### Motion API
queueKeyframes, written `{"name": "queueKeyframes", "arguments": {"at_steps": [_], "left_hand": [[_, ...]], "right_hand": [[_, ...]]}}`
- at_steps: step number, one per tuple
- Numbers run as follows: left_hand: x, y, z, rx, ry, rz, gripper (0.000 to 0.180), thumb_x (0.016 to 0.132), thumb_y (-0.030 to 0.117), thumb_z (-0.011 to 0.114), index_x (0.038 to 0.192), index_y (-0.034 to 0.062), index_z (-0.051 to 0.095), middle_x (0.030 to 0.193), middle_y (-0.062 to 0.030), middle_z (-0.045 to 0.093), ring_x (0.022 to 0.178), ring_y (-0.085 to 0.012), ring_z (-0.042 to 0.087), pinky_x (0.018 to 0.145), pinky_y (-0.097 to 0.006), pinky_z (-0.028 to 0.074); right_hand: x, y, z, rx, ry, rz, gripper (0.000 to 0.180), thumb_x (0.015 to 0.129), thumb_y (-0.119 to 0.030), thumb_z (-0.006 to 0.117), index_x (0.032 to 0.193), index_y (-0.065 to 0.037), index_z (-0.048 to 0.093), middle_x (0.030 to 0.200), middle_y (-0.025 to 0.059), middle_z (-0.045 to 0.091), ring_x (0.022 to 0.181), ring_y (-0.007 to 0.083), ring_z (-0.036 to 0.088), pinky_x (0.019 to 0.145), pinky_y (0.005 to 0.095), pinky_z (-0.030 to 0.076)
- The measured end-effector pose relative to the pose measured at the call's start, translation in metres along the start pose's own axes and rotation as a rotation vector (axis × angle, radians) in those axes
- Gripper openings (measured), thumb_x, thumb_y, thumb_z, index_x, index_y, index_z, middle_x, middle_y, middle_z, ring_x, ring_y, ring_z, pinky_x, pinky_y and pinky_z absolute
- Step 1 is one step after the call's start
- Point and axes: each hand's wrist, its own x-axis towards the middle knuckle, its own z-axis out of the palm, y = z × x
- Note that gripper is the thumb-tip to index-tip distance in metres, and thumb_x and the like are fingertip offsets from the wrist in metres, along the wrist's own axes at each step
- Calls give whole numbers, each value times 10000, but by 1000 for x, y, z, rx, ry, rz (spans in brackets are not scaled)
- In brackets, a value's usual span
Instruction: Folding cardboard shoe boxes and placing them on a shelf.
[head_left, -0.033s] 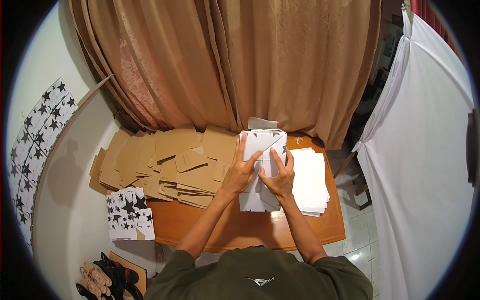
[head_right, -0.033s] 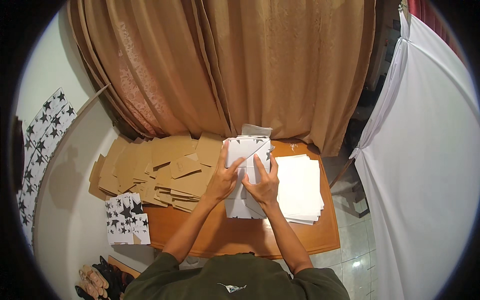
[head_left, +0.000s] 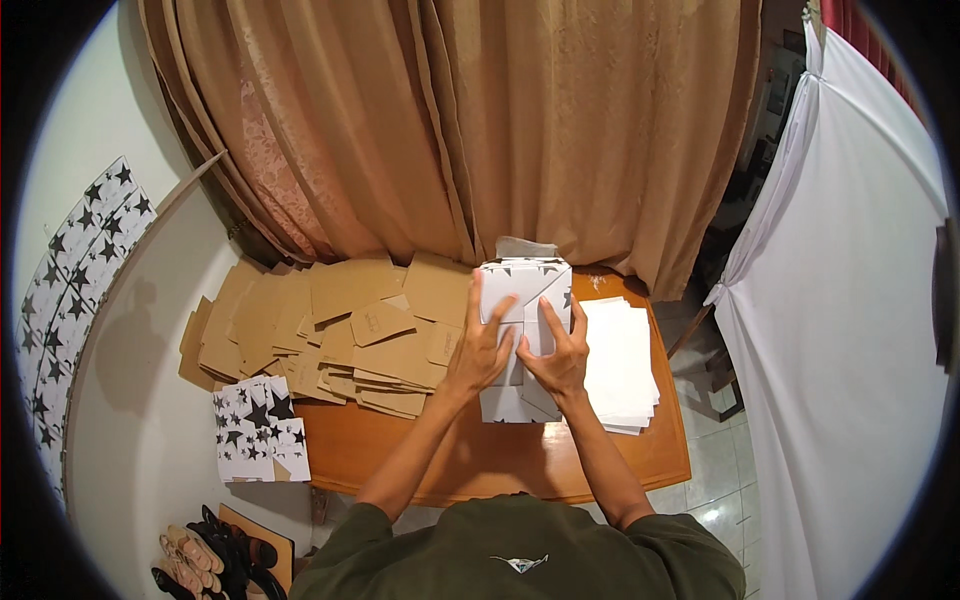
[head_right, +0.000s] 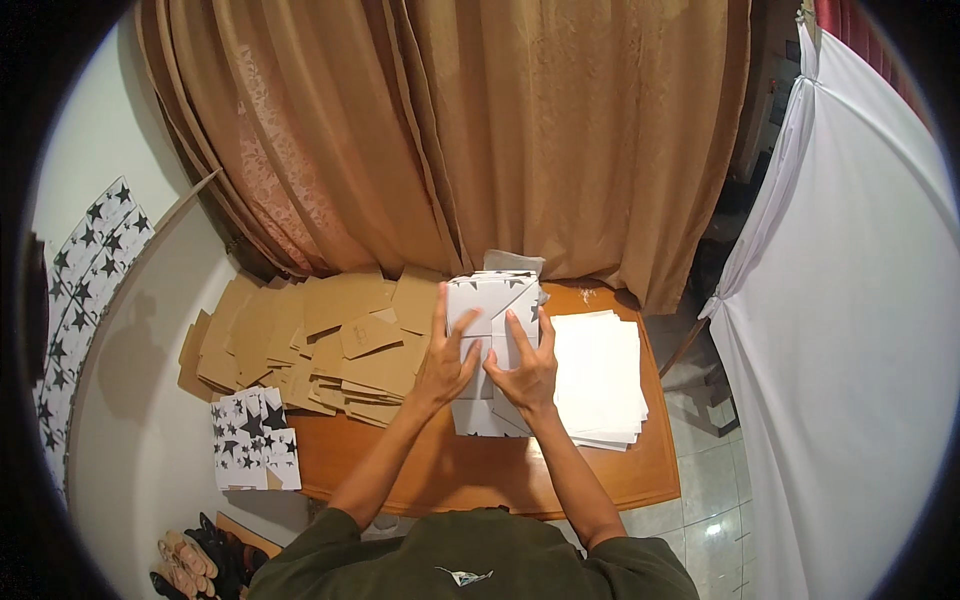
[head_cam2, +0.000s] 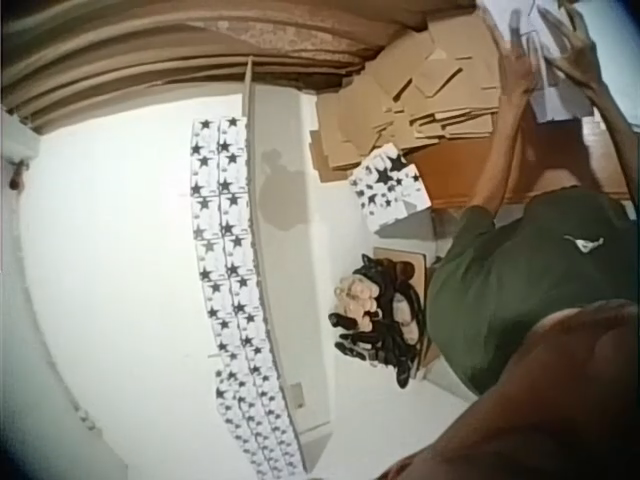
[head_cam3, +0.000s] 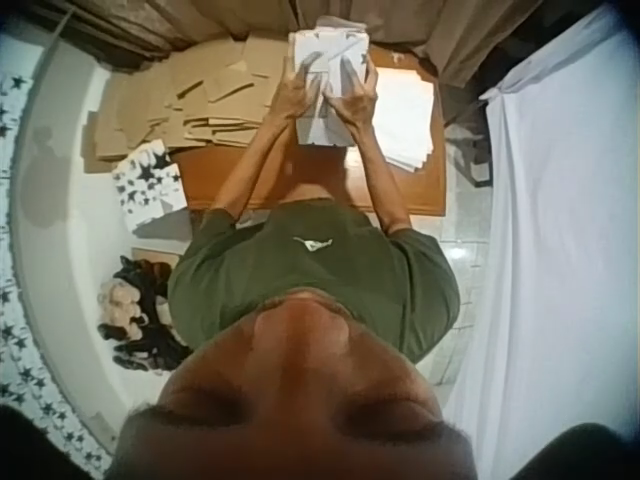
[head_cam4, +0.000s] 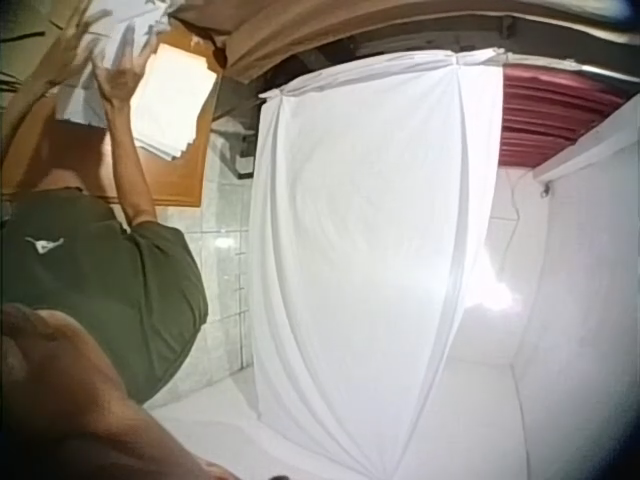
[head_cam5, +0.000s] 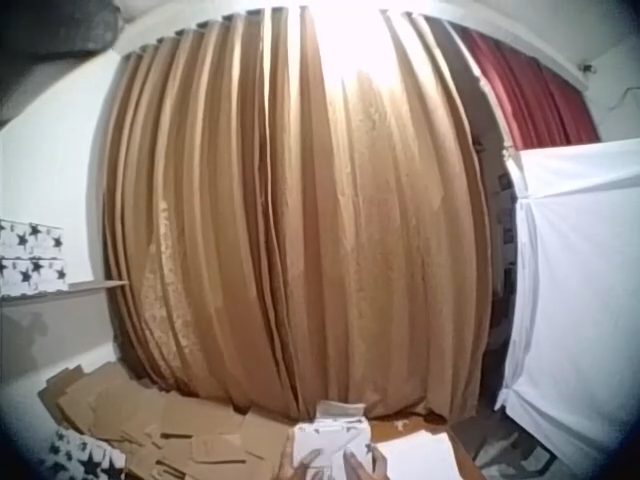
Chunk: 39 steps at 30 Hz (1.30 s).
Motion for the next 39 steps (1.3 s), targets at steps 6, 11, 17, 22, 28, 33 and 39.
{"name": "queueKeyframes", "arguments": {"at_steps": [6, 11, 17, 22, 28, 33, 39], "left_hand": [[-16, -14, 4, -533, 277, -510, 775, 965, 440, 679, 1451, -62, 344, 1554, -279, 326, 1427, -368, 377, 1185, -426, 286], [-18, -14, -8, -818, 269, -582, 654, 960, 426, 707, 1360, -18, 440, 1302, -154, 539, 1222, -241, 523, 1062, -388, 422], [-39, -9, 3, -103, 319, 25, 690, 871, 175, 793, 1461, 42, 461, 1517, -244, 438, 1423, -390, 433, 1140, -473, 413], [-103, -24, 32, 25, 187, 236, 713, 784, 154, 835, 1424, 230, 529, 1595, -251, 308, 1463, -554, 273, 1153, -704, 243], [-152, 13, 41, -110, -63, 59, 670, 819, 318, 828, 1407, 195, 532, 1565, -217, 370, 1458, -506, 321, 1148, -703, 255], [-191, -22, 46, -235, 301, -55, 784, 866, 353, 801, 1456, 23, 402, 1477, -257, 445, 1334, -400, 484, 1144, -525, 359], [-159, -68, 2, -555, 279, -664, 993, 859, 392, 816, 1549, -50, 254, 1452, -218, 478, 1351, -322, 470, 1155, -409, 332]], "right_hand": [[3, 2, 0, 23, 62, -306, 763, 650, -135, 851, 1371, -121, 604, 1408, 320, 458, 1283, 477, 534, 1004, 475, 541], [-6, 7, 2, 216, -1, -301, 1173, 672, -217, 901, 1562, -29, 160, 1467, 199, 354, 1412, 385, 379, 1169, 482, 352], [-18, 29, 1, 821, -13, 333, 854, 892, -562, 700, 1439, 31, 420, 1244, 137, 493, 1247, 266, 476, 1087, 391, 371], [-34, 52, -6, 1287, -164, 845, 485, 940, -296, 759, 1297, -62, 530, 1180, 42, 623, 1080, 167, 619, 867, 372, 559], [-84, 148, 1, 1338, -126, 754, 631, 810, -110, 865, 1340, -6, 537, 1239, 62, 619, 1124, 204, 614, 972, 375, 538], [-115, 187, -7, 1295, -146, 791, 701, 750, -137, 912, 1332, -12, 542, 1215, 79, 632, 1130, 198, 614, 985, 358, 528], [-134, 199, -11, 1324, -159, 939, 827, 741, -187, 913, 1405, -45, 442, 1339, 134, 563, 1189, 217, 608, 1030, 367, 553]]}}
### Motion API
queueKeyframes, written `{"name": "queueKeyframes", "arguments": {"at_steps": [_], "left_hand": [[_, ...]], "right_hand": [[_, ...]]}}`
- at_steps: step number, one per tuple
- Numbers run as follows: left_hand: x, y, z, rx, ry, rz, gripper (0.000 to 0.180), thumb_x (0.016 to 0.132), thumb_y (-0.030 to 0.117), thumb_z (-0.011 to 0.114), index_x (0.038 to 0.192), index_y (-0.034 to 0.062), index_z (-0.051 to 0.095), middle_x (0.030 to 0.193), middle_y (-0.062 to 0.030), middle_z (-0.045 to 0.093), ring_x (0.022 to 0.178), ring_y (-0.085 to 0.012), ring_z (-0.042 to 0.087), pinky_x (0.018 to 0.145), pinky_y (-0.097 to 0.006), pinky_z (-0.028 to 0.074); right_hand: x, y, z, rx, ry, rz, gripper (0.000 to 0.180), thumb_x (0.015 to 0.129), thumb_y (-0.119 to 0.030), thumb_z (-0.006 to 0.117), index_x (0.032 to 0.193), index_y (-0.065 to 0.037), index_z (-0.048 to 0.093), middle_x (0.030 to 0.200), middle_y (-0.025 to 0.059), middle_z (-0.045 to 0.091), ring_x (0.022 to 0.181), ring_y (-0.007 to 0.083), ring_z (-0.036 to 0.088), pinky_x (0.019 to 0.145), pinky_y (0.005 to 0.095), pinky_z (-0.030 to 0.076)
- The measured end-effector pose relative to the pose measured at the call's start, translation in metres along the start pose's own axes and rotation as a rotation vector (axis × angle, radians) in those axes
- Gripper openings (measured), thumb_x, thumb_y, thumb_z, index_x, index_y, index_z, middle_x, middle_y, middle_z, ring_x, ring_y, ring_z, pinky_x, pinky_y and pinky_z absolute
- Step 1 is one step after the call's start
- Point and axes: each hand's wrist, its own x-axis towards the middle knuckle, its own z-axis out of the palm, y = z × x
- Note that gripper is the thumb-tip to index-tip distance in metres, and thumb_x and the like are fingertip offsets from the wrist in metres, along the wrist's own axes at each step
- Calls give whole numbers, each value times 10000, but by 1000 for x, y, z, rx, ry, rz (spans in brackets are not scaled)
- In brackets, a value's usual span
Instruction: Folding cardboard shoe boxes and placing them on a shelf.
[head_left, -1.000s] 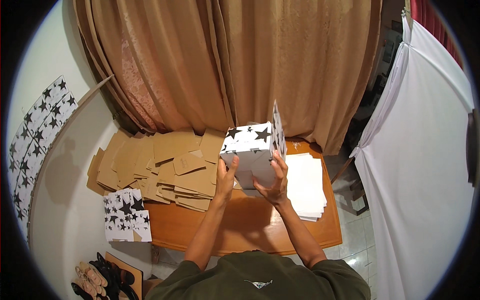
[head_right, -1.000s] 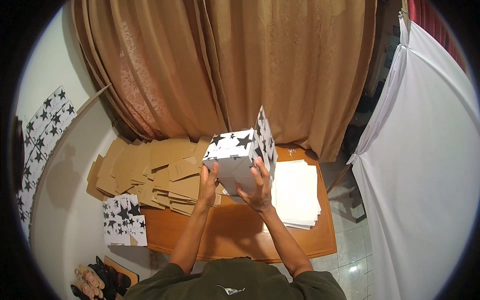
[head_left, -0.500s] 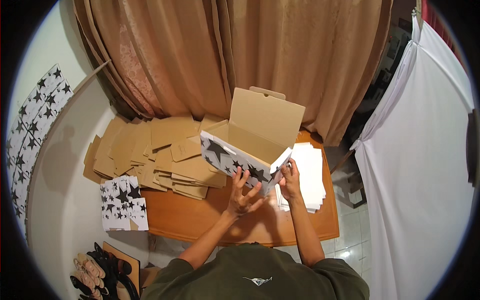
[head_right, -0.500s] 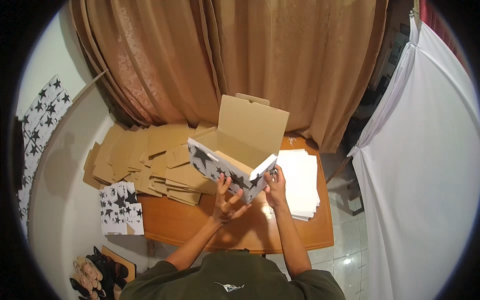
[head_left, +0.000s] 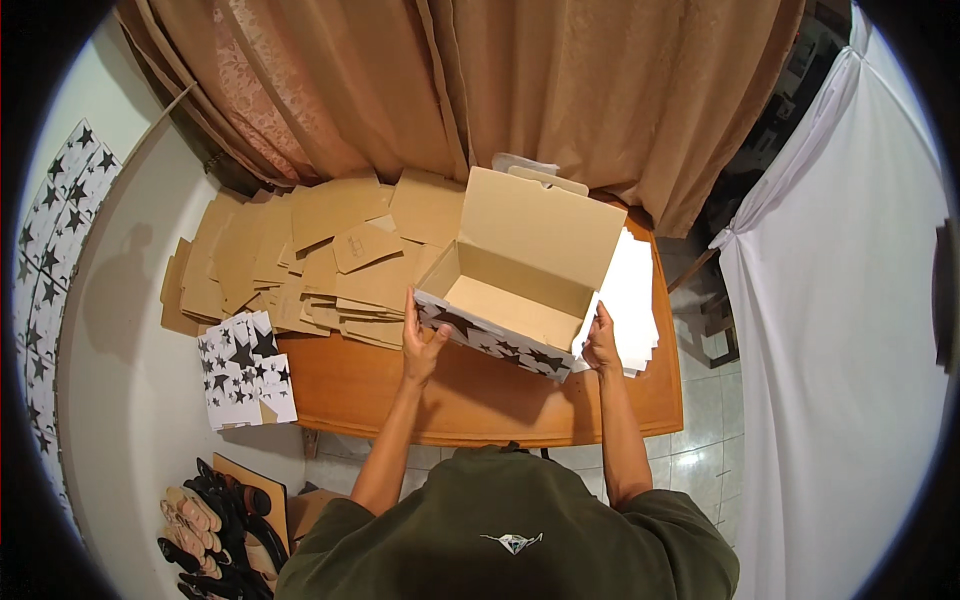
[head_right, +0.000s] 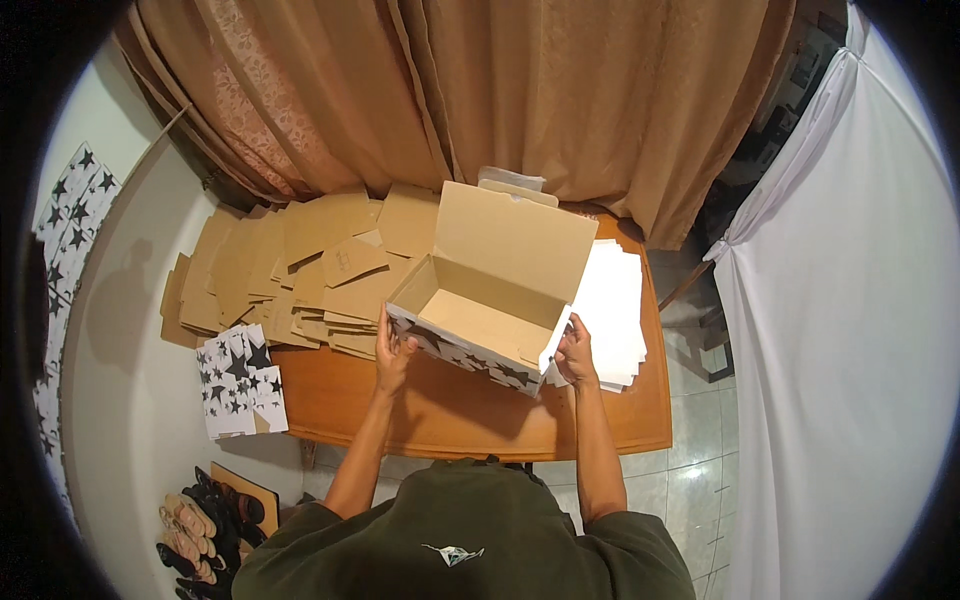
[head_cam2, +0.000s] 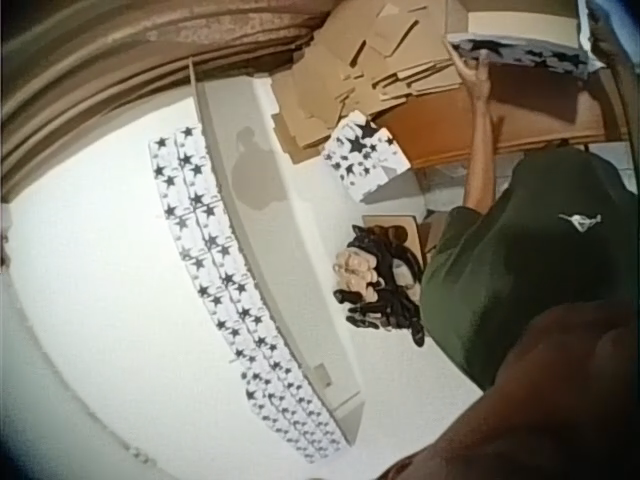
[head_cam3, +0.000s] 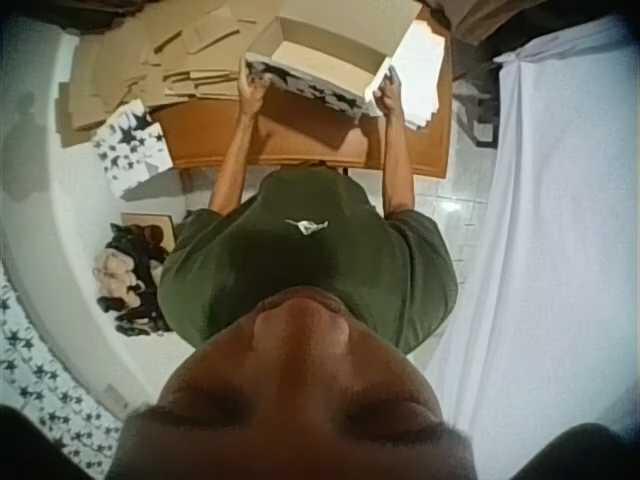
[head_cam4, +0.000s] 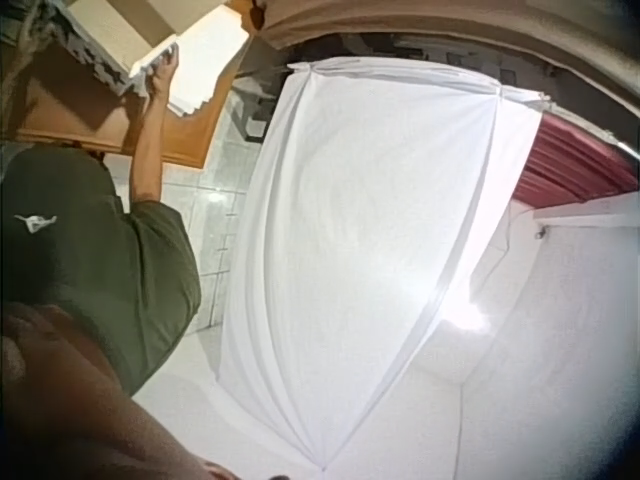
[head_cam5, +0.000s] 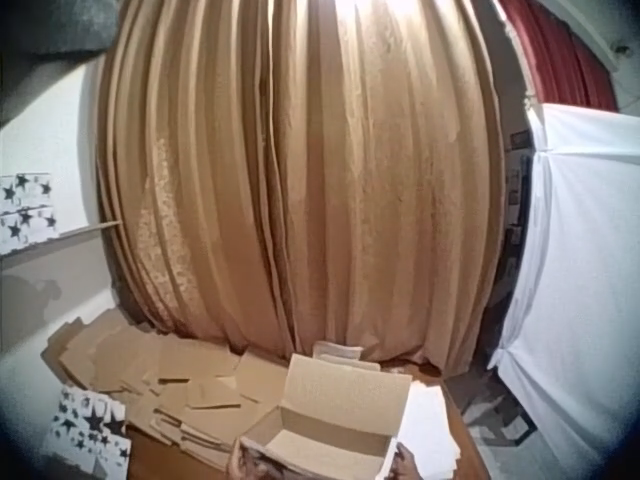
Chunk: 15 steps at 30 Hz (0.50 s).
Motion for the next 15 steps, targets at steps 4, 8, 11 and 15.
{"name": "queueKeyframes", "arguments": {"at_steps": [4, 8, 11, 15], "left_hand": [[3, -3, -16, -50, -53, -49, 846, 865, 218, 832, 1501, -20, 328, 1388, -165, 516, 1263, -249, 526, 1084, -361, 407], [-4, -14, -21, -46, 99, 14, 682, 856, 105, 828, 1390, 4, 416, 1284, -131, 549, 1171, -210, 546, 1019, -335, 443], [-12, -27, -25, -7, 152, 8, 628, 836, 91, 845, 1318, 25, 448, 1239, -120, 557, 1130, -207, 552, 1002, -330, 439], [-26, -51, -31, 102, 177, 23, 590, 809, 60, 861, 1245, 28, 466, 1165, -124, 596, 1092, -210, 571, 997, -334, 443]], "right_hand": [[2, -11, 22, -96, -131, 29, 708, 784, -173, 893, 1343, -98, 465, 1308, 109, 568, 1208, 218, 580, 1019, 382, 552], [4, -23, 41, -601, -49, -120, 643, 835, -101, 833, 1366, -104, 470, 1193, 33, 562, 1134, 182, 545, 941, 321, 515], [2, -32, 50, -596, -75, -113, 676, 844, -85, 825, 1409, -108, 454, 1117, 26, 578, 1090, 179, 557, 937, 291, 488], [-6, -30, 59, -624, -38, -54, 748, 966, -182, 706, 1566, -128, 262, 1297, 113, 638, 1174, 205, 584, 1048, 400, 437]]}}
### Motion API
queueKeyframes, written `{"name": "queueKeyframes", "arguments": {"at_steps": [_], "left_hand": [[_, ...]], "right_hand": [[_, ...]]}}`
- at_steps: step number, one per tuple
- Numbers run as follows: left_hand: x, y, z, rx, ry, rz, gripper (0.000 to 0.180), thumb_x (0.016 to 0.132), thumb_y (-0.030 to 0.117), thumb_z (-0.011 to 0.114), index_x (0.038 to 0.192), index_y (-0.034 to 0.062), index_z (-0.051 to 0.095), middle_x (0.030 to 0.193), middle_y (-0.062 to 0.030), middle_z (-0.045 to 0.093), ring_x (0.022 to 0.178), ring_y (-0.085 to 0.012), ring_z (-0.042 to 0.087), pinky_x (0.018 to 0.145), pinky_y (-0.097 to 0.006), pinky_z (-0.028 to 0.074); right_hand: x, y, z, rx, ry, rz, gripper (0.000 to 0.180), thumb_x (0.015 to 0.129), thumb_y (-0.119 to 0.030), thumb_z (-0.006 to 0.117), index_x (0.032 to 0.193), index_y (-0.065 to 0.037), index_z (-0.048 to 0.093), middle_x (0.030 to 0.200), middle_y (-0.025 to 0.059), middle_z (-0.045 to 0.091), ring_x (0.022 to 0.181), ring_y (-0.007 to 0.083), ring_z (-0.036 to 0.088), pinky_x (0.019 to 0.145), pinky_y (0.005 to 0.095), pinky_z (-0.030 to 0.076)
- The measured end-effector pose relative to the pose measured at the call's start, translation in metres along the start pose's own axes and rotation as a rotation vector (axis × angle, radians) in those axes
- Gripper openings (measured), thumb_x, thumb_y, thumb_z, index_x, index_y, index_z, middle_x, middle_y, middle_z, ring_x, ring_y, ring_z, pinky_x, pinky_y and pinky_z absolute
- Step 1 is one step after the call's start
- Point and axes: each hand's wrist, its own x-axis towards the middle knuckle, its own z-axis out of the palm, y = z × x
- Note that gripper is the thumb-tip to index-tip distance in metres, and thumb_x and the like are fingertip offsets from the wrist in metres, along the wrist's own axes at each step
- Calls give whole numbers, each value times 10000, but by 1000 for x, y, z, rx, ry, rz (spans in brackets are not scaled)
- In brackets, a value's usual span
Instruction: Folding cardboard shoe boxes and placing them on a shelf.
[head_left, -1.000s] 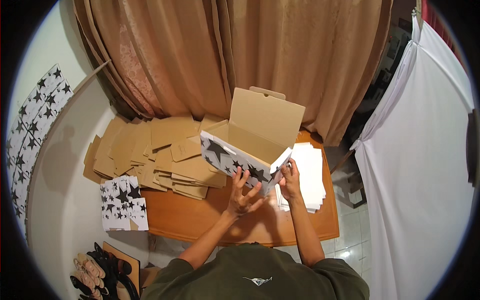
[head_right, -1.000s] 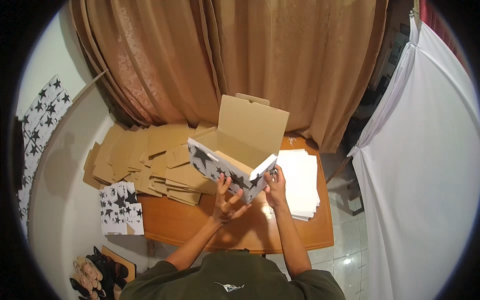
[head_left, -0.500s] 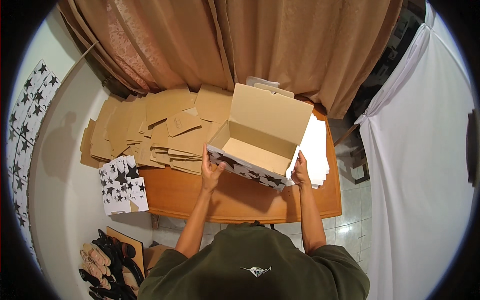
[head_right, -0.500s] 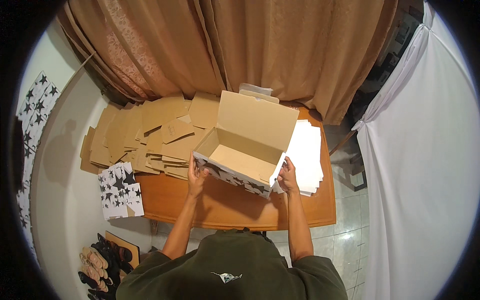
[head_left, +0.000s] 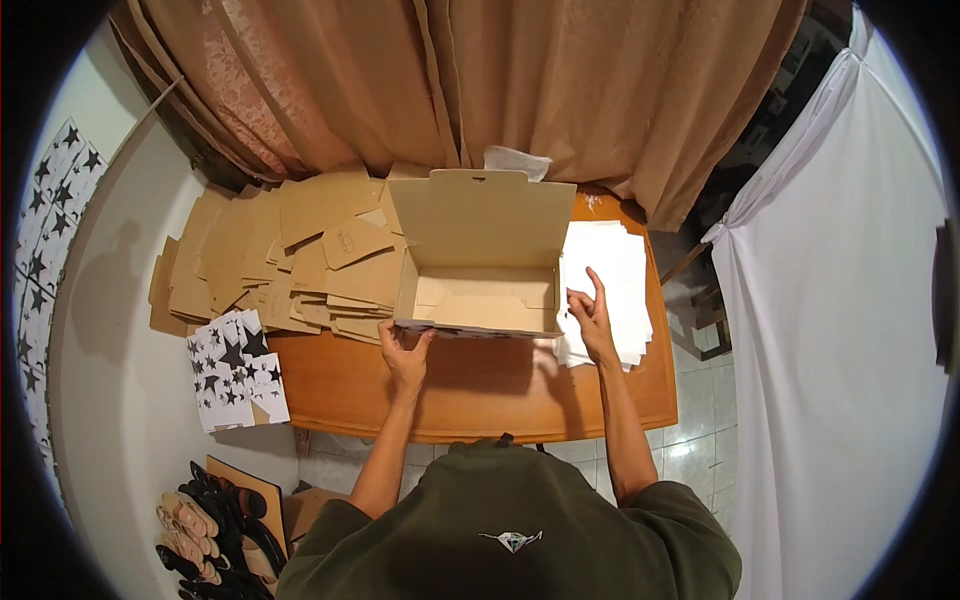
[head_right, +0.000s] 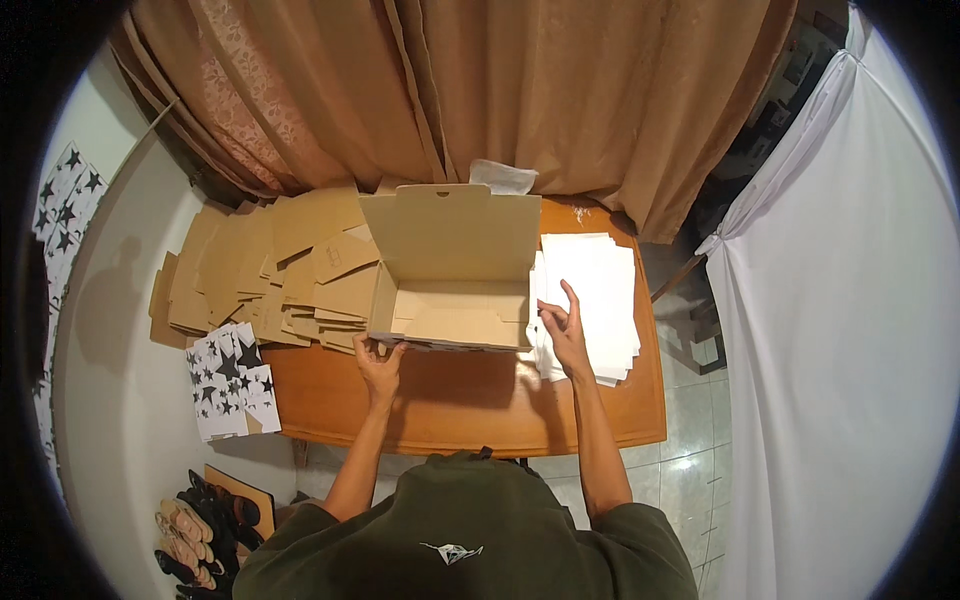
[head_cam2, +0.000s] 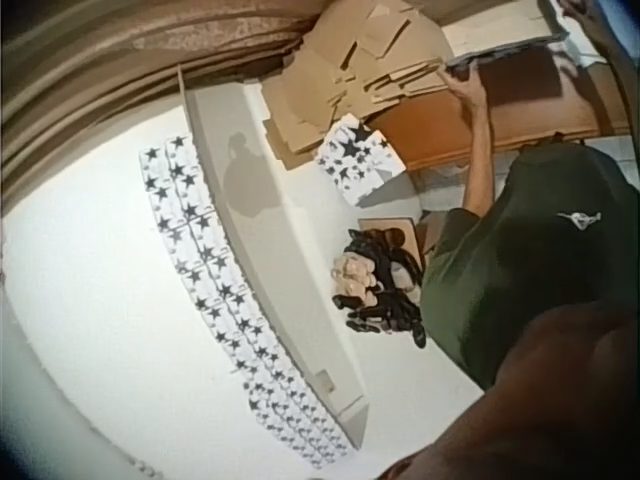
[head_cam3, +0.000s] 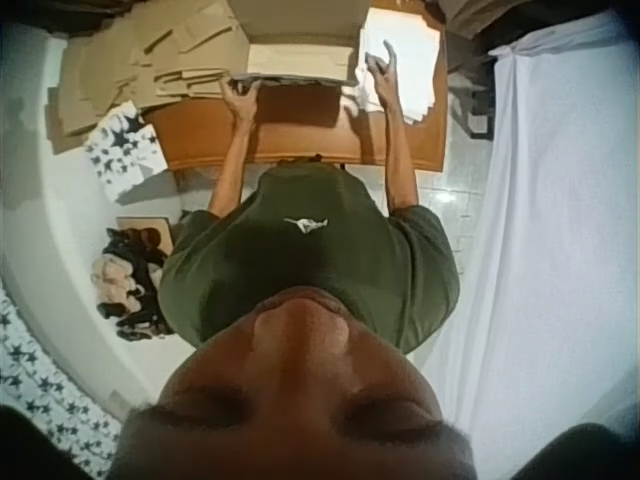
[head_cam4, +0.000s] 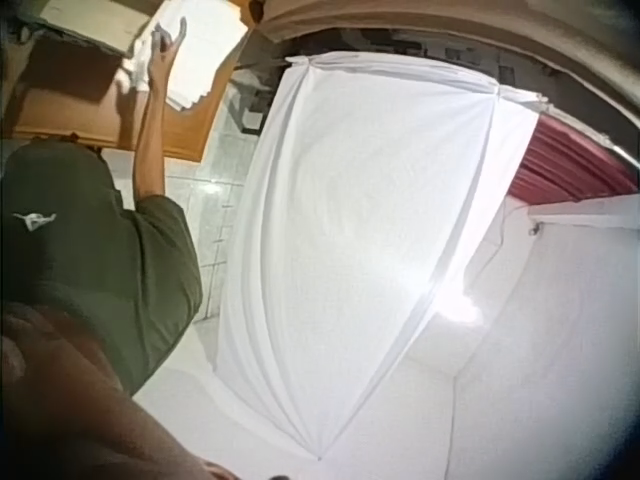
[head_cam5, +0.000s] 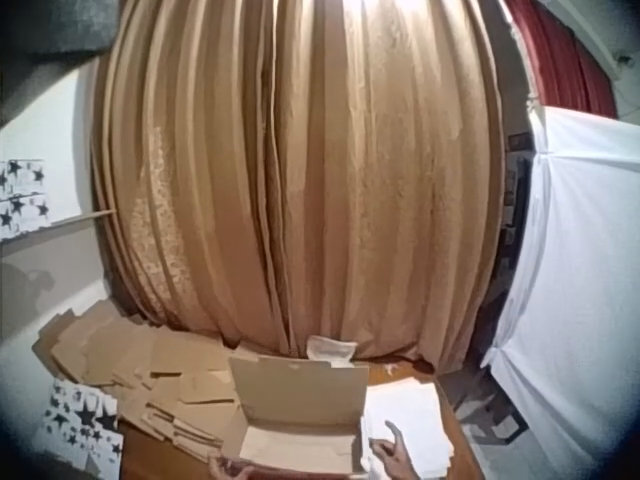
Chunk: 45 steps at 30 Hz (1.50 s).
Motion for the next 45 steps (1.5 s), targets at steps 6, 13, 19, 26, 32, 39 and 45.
{"name": "queueKeyframes", "arguments": {"at_steps": [6, 13, 19, 26, 32, 39, 45], "left_hand": [[-22, 12, 4, 112, 12, -112, 571, 805, 68, 865, 1239, 9, 500, 1221, -183, 634, 1135, -233, 609, 970, -342, 486], [-53, -34, -20, 15, -141, -262, 709, 886, 139, 810, 1471, 10, 431, 1319, -209, 605, 1216, -272, 600, 1026, -381, 493], [-65, -46, -35, 55, -254, -311, 623, 968, 168, 717, 1513, 43, 445, 1384, -224, 568, 1263, -275, 570, 1055, -397, 495], [-82, -70, -40, 116, -220, -362, 383, 992, 206, 685, 1314, 11, 613, 1332, -150, 617, 1182, -256, 615, 958, -359, 533], [-82, -71, -38, 263, -186, -332, 306, 999, 239, 662, 1140, -31, 632, 1166, -158, 664, 1065, -289, 650, 884, -383, 519], [-75, -64, -34, 497, -212, -159, 285, 972, 221, 666, 1060, -47, 625, 1052, -211, 660, 1006, -408, 638, 887, -447, 492], [-75, -65, -35, 522, -236, -145, 320, 973, 255, 660, 1083, -44, 627, 1074, -225, 657, 1028, -421, 626, 901, -468, 485]], "right_hand": [[-25, 22, -8, -54, -222, 59, 1233, 673, -400, 954, 1607, -184, 180, 1511, 264, 448, 1431, 414, 393, 1157, 489, 366], [-54, 63, 2, -276, -205, 63, 1040, 799, -187, 878, 1615, -137, 235, 1596, 227, 344, 1464, 336, 366, 1164, 421, 364], [-76, 67, 16, -216, -176, 145, 981, 874, -189, 807, 1634, -138, 189, 1632, 218, 294, 1478, 329, 348, 1158, 391, 356], [-87, 85, 16, -455, -252, 193, 859, 994, -313, 639, 1622, -39, 121, 1670, 233, 175, 1539, 333, 216, 1228, 396, 237], [-92, 98, 20, -651, -276, 86, 816, 1046, -314, 526, 1601, 42, 46, 1678, 252, 91, 1559, 364, 121, 1260, 400, 127], [-92, 105, 26, -901, -211, 26, 778, 1050, -296, 486, 1598, 42, 49, 1662, 266, 138, 1534, 418, 164, 1245, 419, 201], [-93, 95, 31, -926, -204, 54, 796, 995, -207, 520, 1595, 48, 64, 1658, 263, 157, 1524, 426, 192, 1246, 421, 205]]}}
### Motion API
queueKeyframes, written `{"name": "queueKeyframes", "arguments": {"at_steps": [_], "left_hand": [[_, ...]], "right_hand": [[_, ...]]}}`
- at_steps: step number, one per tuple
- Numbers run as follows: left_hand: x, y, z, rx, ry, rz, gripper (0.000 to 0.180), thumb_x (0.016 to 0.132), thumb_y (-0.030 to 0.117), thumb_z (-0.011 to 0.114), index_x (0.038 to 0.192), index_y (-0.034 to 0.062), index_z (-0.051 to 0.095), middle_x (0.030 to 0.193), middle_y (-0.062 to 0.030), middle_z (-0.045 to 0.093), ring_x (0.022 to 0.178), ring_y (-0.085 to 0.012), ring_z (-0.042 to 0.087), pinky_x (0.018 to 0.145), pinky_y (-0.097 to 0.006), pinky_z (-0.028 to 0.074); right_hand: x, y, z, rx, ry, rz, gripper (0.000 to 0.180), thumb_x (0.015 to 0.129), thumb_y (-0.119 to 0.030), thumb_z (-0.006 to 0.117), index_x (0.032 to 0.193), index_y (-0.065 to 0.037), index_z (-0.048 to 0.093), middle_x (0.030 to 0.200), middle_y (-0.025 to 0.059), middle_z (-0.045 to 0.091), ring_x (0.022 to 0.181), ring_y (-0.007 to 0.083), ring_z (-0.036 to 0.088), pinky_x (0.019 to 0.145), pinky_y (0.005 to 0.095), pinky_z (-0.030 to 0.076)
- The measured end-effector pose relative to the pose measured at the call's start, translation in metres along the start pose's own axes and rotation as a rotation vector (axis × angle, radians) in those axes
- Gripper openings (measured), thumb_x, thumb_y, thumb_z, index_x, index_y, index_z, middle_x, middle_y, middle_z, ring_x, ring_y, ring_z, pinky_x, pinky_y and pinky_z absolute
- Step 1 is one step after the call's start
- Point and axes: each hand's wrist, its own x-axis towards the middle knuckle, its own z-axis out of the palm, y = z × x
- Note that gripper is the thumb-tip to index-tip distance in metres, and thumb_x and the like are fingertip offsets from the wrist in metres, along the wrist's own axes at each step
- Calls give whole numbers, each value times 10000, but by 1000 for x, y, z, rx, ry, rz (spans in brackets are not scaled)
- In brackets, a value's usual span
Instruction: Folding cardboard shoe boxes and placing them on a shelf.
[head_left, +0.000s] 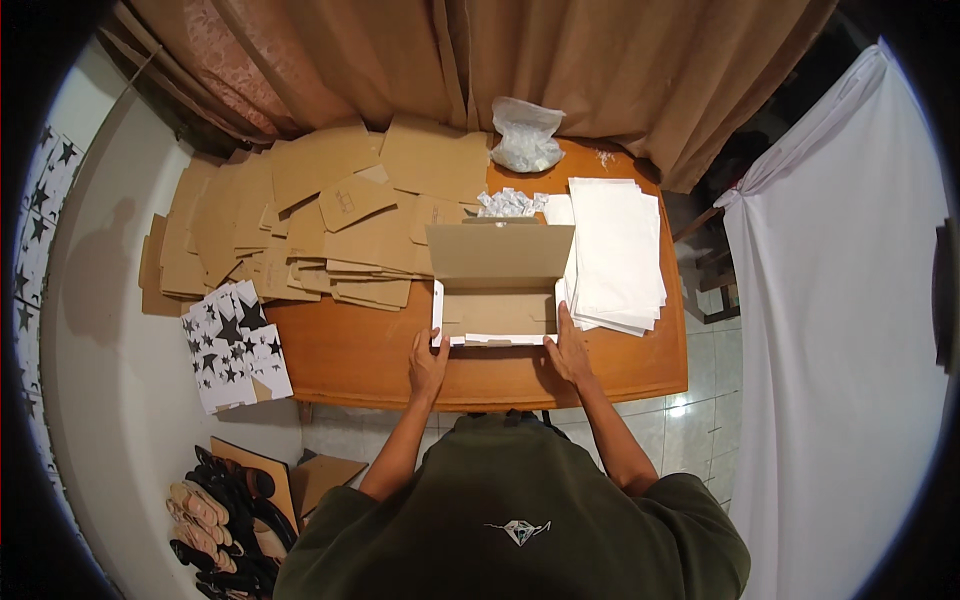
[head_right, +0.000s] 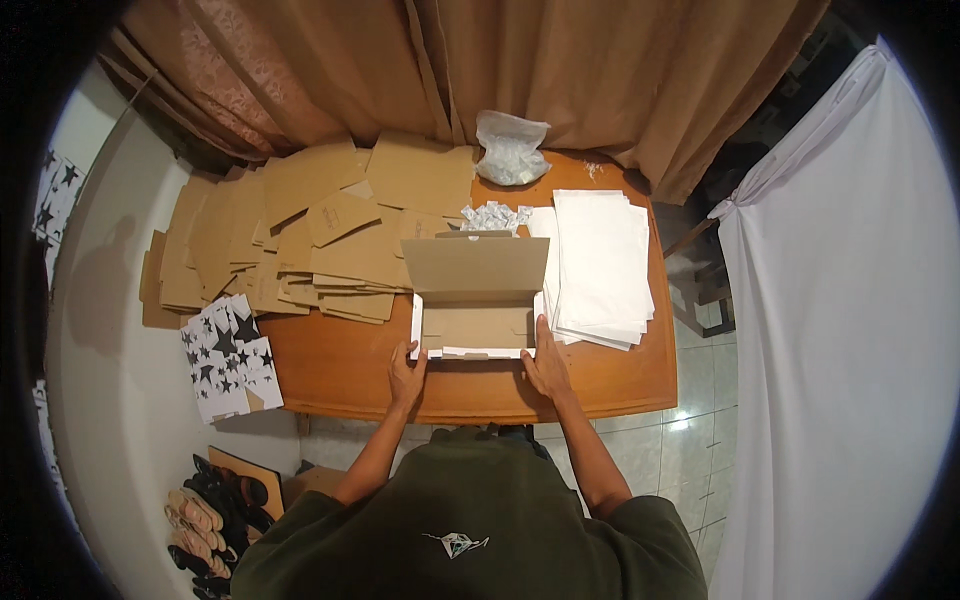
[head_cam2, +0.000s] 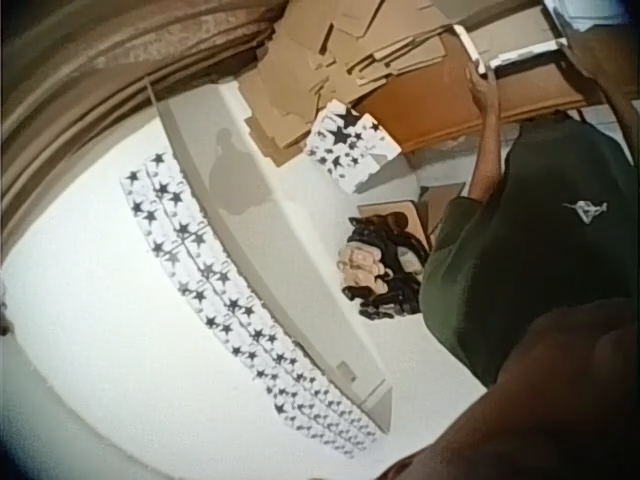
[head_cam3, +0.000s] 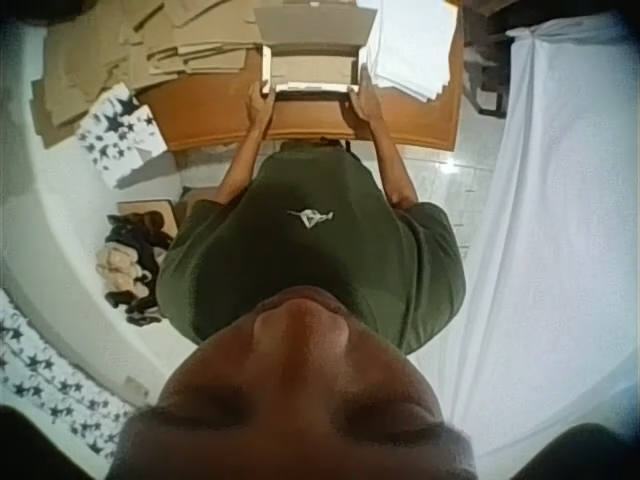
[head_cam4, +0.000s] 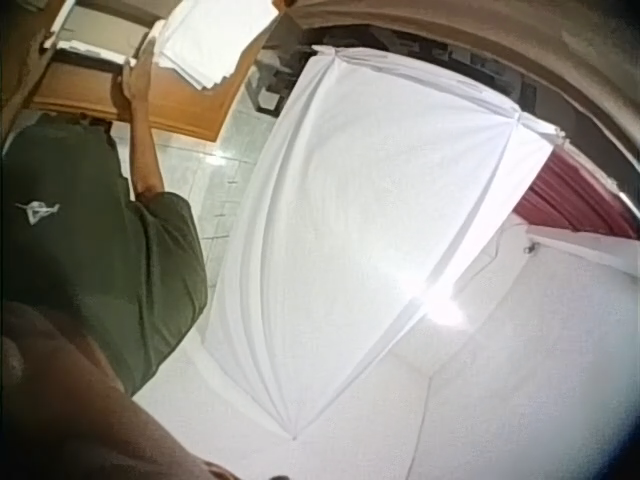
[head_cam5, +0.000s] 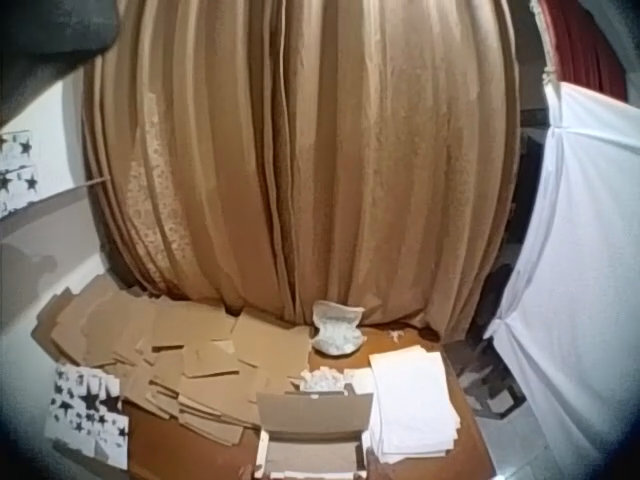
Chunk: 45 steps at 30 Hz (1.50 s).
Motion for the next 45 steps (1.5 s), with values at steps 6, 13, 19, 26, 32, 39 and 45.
{"name": "queueKeyframes", "arguments": {"at_steps": [6, 13, 19, 26, 32, 39, 45], "left_hand": [[-8, -4, -9, -37, -57, -7, 381, 994, 317, 644, 1141, -34, 629, 1121, -228, 665, 1061, -415, 632, 925, -458, 490], [4, -1, -38, -81, -11, -152, 341, 1009, 293, 644, 1170, -8, 640, 1233, -182, 701, 1069, -322, 700, 885, -410, 544], [-2, -16, -46, 1, -19, -94, 348, 1005, 293, 637, 1192, 0, 647, 1231, -187, 681, 1132, -367, 645, 938, -446, 505], [5, 50, -42, 581, 81, 196, 438, 995, 320, 624, 1316, 26, 573, 1464, -211, 479, 1364, -434, 436, 1130, -494, 363], [17, 141, 8, -73, -268, 271, 608, 968, 285, 670, 1438, -2, 413, 1524, -280, 375, 1412, -442, 380, 1171, -500, 313], [20, 197, 126, -125, -511, 414, 633, 966, 267, 677, 1449, -20, 386, 1453, -280, 437, 1358, -442, 445, 1142, -489, 364], [33, 190, 237, 22, -604, 405, 485, 958, 236, 673, 1345, -9, 513, 1389, -250, 499, 1307, -421, 488, 1109, -464, 408]], "right_hand": [[-3, 3, 5, 104, 15, -57, 817, 981, -211, 548, 1581, 83, 77, 1650, 293, 145, 1534, 417, 171, 1256, 413, 162], [-4, -18, 21, 166, -37, -90, 825, 1028, -305, 516, 1581, 91, 48, 1650, 311, 113, 1544, 409, 137, 1258, 401, 142], [3, -16, 32, 132, -40, -141, 848, 1019, -308, 533, 1583, 84, 36, 1649, 316, 101, 1546, 415, 122, 1260, 400, 142], [-13, -20, 8, 264, 26, 1, 865, 1001, -306, 562, 1585, 77, 52, 1652, 303, 130, 1539, 422, 157, 1249, 432, 170], [-23, 9, -38, 212, 174, 64, 816, 982, -206, 590, 1619, -36, 110, 1632, 267, 228, 1468, 410, 336, 1208, 448, 295], [-30, 79, -99, 219, 287, 78, 761, 992, -256, 585, 1598, -22, 188, 1606, 283, 272, 1496, 428, 265, 1227, 460, 248], [-12, 136, -144, -25, 224, 51, 680, 955, -218, 623, 1554, -67, 340, 1556, 258, 356, 1440, 413, 350, 1205, 494, 284]]}}
